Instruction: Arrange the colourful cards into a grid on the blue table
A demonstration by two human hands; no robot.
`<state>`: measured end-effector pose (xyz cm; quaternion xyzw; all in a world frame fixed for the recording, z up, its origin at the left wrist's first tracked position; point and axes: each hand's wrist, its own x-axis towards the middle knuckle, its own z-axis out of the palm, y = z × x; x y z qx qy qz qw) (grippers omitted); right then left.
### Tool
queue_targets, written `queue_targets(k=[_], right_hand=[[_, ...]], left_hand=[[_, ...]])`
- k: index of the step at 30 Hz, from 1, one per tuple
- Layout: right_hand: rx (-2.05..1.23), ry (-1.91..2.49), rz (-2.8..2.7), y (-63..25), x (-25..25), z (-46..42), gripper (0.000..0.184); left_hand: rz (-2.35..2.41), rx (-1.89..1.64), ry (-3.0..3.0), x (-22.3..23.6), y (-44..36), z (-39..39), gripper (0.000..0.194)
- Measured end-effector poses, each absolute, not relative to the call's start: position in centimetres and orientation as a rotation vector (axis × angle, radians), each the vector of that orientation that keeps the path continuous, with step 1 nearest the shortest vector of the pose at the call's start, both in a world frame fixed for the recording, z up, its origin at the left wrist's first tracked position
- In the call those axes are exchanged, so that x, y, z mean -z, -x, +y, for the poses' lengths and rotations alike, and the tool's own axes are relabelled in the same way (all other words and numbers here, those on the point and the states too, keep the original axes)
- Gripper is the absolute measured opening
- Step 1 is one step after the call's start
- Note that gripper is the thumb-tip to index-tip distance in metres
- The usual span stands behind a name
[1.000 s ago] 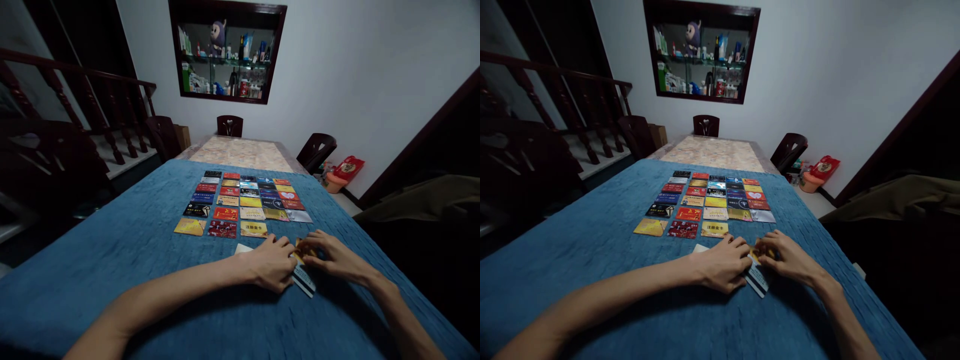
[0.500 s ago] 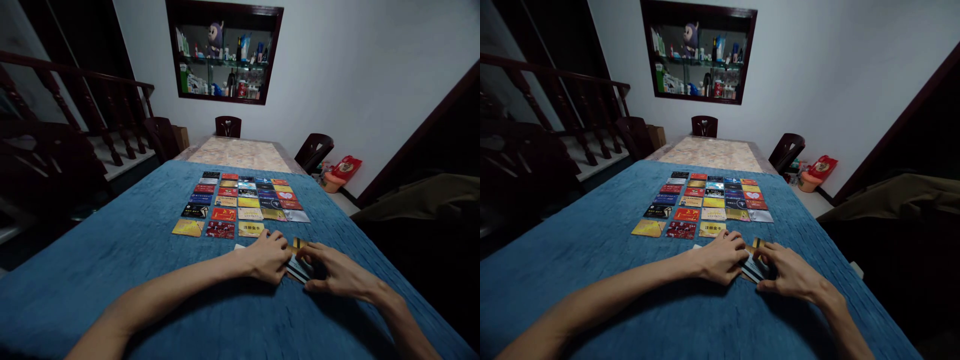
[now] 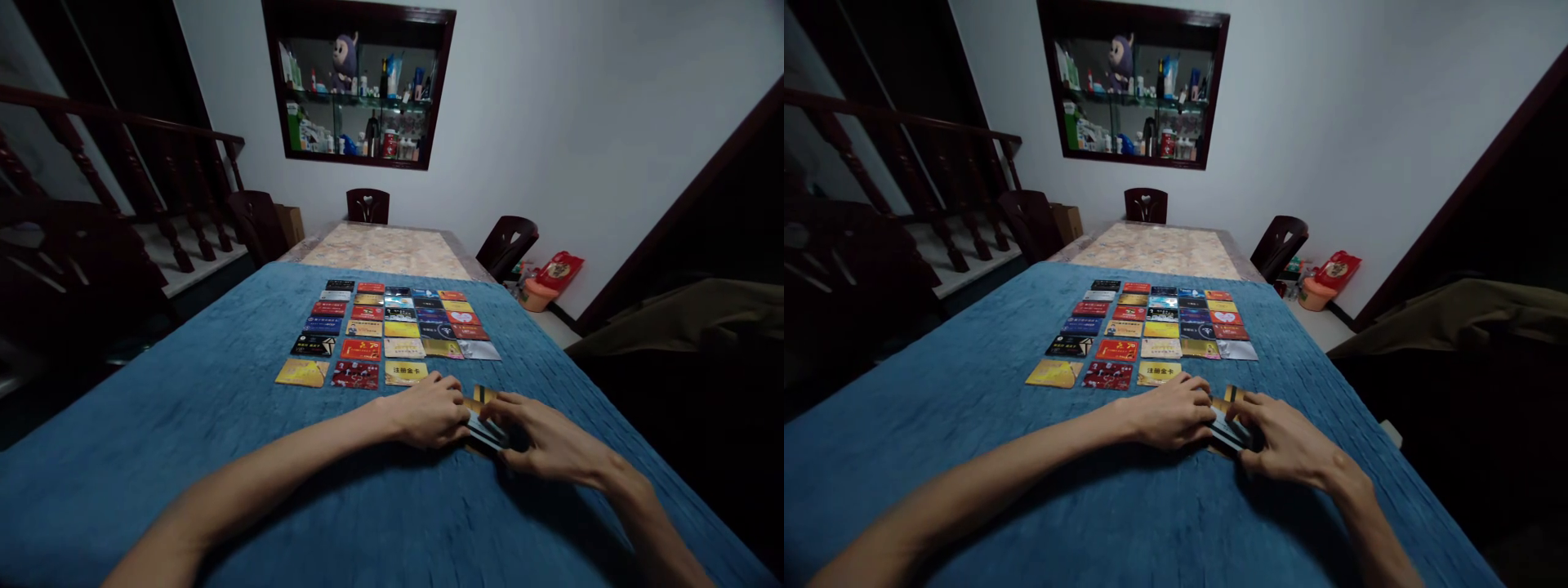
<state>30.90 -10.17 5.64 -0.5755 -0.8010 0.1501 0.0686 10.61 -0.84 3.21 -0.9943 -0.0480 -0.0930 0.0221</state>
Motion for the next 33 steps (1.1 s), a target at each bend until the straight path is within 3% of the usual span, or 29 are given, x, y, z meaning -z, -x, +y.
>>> queue_targets(k=[18,22,33], right_hand=[[-0.401,1.59,-2.313,-32.6,-5.4,-9.1,0.032],[-0.326,1.561,-2.312,-32.7,-4.9,-8.8,0.024],[-0.095,1.502,-2.172,-32.7,-3.8,-8.6,0.026]], left_hand=[[-0.355,0.616,3.32,-2.3,-10.6,1.5,0.021],[-0.4,0.665,3.326,-2.0,-10.6,1.7,0.025],[-0.506,0.876,3.286,-1.5,-10.6,1.9,0.043]])
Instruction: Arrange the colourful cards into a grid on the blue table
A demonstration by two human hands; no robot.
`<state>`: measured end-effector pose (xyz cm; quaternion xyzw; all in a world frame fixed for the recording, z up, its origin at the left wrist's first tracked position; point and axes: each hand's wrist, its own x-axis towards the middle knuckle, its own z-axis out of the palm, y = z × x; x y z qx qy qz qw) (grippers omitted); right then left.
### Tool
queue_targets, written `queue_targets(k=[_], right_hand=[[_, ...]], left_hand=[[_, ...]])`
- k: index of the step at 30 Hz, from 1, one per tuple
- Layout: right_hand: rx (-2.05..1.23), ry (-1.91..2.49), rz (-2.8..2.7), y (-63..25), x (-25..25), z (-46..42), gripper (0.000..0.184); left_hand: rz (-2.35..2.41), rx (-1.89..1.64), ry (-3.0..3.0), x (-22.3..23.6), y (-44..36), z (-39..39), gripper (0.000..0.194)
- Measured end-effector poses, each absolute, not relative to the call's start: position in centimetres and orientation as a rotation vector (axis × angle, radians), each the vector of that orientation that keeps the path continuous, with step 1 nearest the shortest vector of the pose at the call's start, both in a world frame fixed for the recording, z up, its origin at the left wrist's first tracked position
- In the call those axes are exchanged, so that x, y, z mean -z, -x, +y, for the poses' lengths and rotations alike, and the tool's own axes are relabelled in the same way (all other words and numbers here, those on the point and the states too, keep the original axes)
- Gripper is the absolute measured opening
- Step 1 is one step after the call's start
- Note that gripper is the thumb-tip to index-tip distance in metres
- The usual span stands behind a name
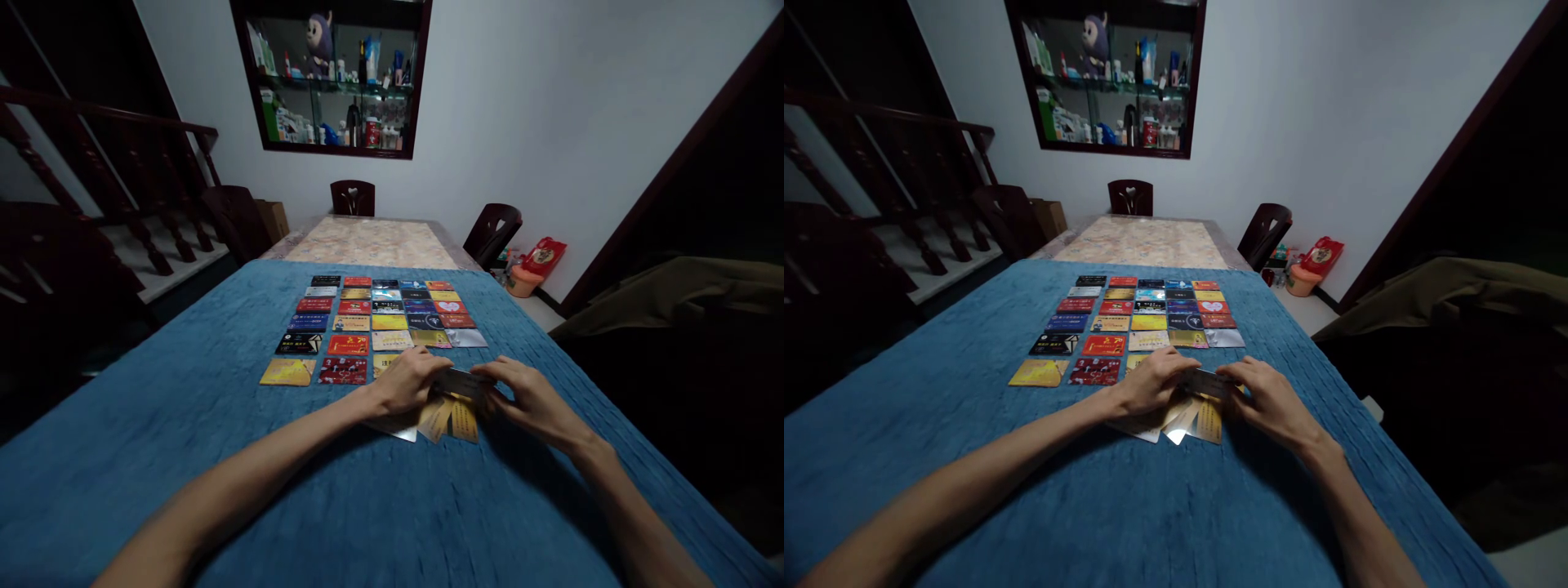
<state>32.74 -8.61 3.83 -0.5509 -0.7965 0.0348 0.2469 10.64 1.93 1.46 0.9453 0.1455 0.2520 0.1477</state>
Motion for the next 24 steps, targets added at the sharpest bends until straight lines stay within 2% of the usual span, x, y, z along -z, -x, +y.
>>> queue_targets(k=[4,12,18,24], right_hand=[[-0.001,1.497,-2.125,-32.5,-3.3,-8.3,0.027],[0.097,1.473,-2.132,-32.1,-2.5,-7.9,0.029],[0.325,1.471,-2.156,-31.6,-2.0,-7.7,0.039],[0.568,1.471,-2.122,-30.9,-1.4,-7.5,0.039]], left_hand=[[0.459,-0.742,-2.714,-1.2,-10.6,1.8,0.048],[0.486,-0.824,-2.655,-1.4,-10.6,2.3,0.04],[0.519,-0.914,-2.612,-1.5,-10.5,3.0,0.045],[0.515,-0.927,-2.622,-1.6,-10.4,3.1,0.048]])
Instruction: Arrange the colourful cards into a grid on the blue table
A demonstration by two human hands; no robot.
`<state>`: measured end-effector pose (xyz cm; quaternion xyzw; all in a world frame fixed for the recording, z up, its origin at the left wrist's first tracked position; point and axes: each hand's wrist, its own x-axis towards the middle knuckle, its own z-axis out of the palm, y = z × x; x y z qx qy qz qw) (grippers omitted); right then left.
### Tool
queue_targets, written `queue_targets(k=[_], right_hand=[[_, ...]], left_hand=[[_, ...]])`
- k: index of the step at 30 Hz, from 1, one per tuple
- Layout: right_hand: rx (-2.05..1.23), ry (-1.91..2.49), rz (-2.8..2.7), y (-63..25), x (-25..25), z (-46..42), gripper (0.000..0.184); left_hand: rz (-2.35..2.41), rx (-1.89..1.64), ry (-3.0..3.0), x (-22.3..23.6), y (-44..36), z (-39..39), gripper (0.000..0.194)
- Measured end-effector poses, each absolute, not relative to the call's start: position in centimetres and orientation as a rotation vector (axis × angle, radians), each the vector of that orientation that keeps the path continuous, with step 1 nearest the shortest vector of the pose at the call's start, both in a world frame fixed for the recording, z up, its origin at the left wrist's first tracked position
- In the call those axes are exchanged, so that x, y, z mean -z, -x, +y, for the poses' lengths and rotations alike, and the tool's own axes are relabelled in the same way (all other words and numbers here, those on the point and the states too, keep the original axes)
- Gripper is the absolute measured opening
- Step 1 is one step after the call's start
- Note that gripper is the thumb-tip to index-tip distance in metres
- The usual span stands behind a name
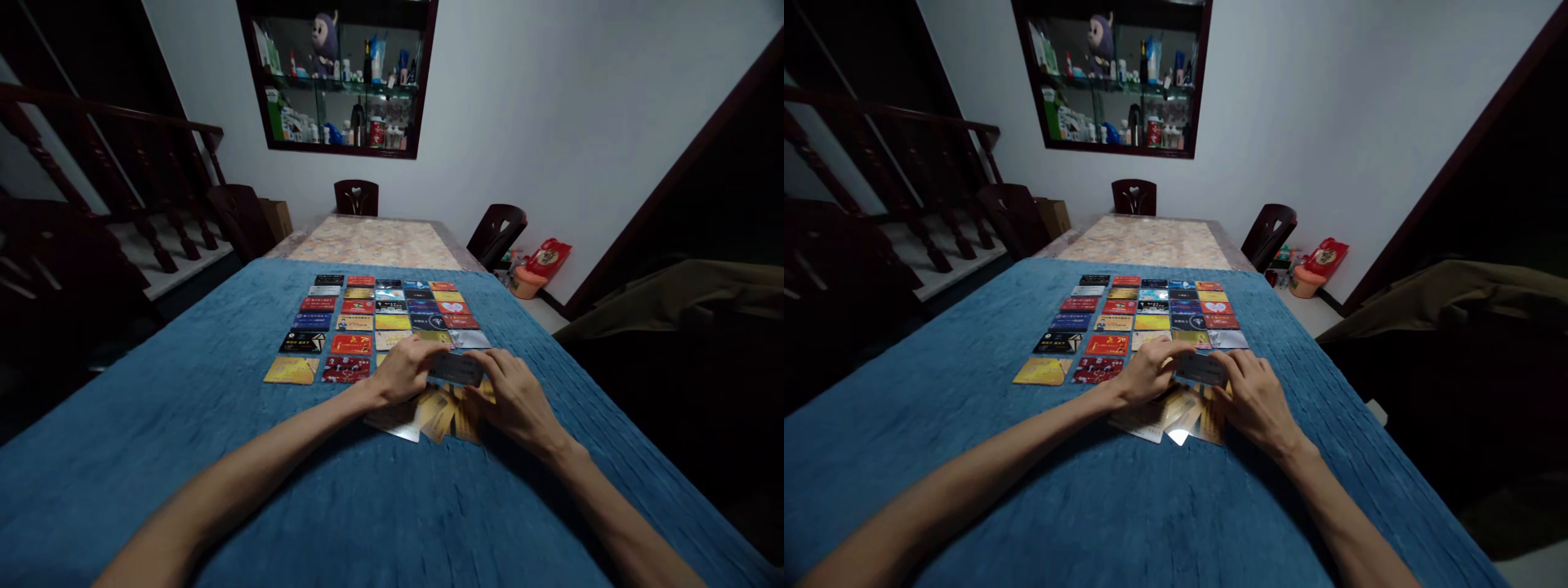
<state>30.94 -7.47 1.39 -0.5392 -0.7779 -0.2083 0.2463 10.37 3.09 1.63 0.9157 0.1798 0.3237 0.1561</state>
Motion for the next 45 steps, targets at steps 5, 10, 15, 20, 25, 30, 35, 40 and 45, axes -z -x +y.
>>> queue_targets(k=[5,10,15,20,25,30,35,40,45], right_hand=[[0.671,1.479,-2.088,-30.6,-1.3,-7.4,0.036],[0.707,1.468,-2.052,-30.3,-1.8,-7.6,0.034],[0.691,1.423,-2.01,-30.1,-2.1,-7.8,0.042],[0.74,1.417,-1.948,-29.6,-2.3,-8.1,0.047],[0.807,1.374,-1.94,-29.5,-2.4,-8.0,0.049],[0.769,1.297,-2.003,-29.1,-2.6,-7.3,0.053],[0.728,1.23,-2.076,-28.2,-3.2,-5.9,0.048],[0.653,1.173,-2.142,-27.0,-4.0,-3.5,0.042],[0.677,1.018,-2.249,-25.5,-5.0,-0.4,0.044]], left_hand=[[0.471,-0.957,-2.628,-1.8,-10.3,3.2,0.05],[0.47,-0.953,-2.66,-2.6,-10.1,3.1,0.049],[0.492,-0.927,-2.712,-3.0,-9.9,3.0,0.047],[0.445,-0.968,-2.83,-3.2,-9.7,2.7,0.042],[0.429,-1.047,-2.975,-3.4,-8.8,2.0,0.05],[0.492,-0.99,-3.112,-3.7,-7.4,1.9,0.049],[0.557,-0.893,-3.232,-4.5,-5.7,2.6,0.041],[0.609,-0.762,-3.33,-5.7,-3.6,3.8,0.036],[0.733,-0.671,-3.366,-6.4,-1.4,5.3,0.035]])
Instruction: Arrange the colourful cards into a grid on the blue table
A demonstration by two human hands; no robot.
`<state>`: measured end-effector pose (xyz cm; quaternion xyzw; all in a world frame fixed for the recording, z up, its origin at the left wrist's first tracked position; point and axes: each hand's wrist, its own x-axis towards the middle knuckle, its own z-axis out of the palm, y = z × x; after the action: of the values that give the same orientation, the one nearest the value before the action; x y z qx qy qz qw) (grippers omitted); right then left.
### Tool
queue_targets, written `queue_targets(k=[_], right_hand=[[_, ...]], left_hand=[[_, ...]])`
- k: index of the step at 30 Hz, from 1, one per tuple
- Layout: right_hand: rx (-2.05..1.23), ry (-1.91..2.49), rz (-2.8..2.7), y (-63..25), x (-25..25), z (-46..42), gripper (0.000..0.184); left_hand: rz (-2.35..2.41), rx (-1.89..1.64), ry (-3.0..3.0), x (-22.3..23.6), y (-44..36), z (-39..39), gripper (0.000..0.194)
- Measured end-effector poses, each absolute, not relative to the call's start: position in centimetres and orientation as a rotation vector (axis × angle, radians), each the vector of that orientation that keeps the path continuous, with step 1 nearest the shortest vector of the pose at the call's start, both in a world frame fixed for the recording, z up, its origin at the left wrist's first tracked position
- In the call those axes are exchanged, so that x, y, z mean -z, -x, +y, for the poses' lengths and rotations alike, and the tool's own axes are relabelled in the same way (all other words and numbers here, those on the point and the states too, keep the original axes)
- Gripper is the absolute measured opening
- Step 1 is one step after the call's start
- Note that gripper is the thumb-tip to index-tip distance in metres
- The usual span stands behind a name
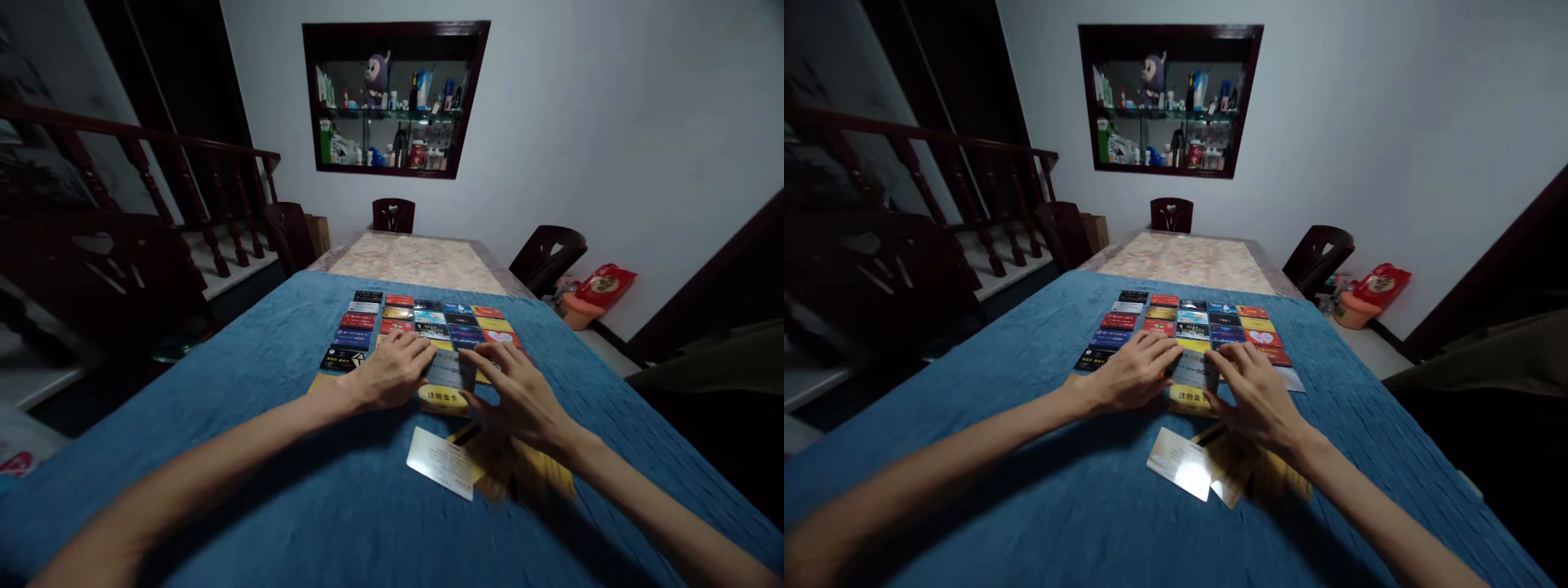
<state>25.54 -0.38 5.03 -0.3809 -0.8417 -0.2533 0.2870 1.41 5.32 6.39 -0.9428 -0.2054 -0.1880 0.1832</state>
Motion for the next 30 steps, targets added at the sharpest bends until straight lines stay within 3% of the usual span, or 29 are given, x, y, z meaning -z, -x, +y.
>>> queue_targets(k=[8,23,30], right_hand=[[0.503,0.931,-2.348,-22.4,-6.1,6.2,0.04],[0.192,1.135,-2.498,-16.0,-7.3,19.2,0.016],[0.138,1.233,-2.522,-14.6,-5.5,23.2,0.017]], left_hand=[[-0.795,0.429,2.64,-8.0,2.4,8.9,0.044],[-1.156,0.287,2.693,-9.2,7.2,20.0,0.034],[-1.285,0.202,2.701,-7.9,7.2,23.9,0.026]])
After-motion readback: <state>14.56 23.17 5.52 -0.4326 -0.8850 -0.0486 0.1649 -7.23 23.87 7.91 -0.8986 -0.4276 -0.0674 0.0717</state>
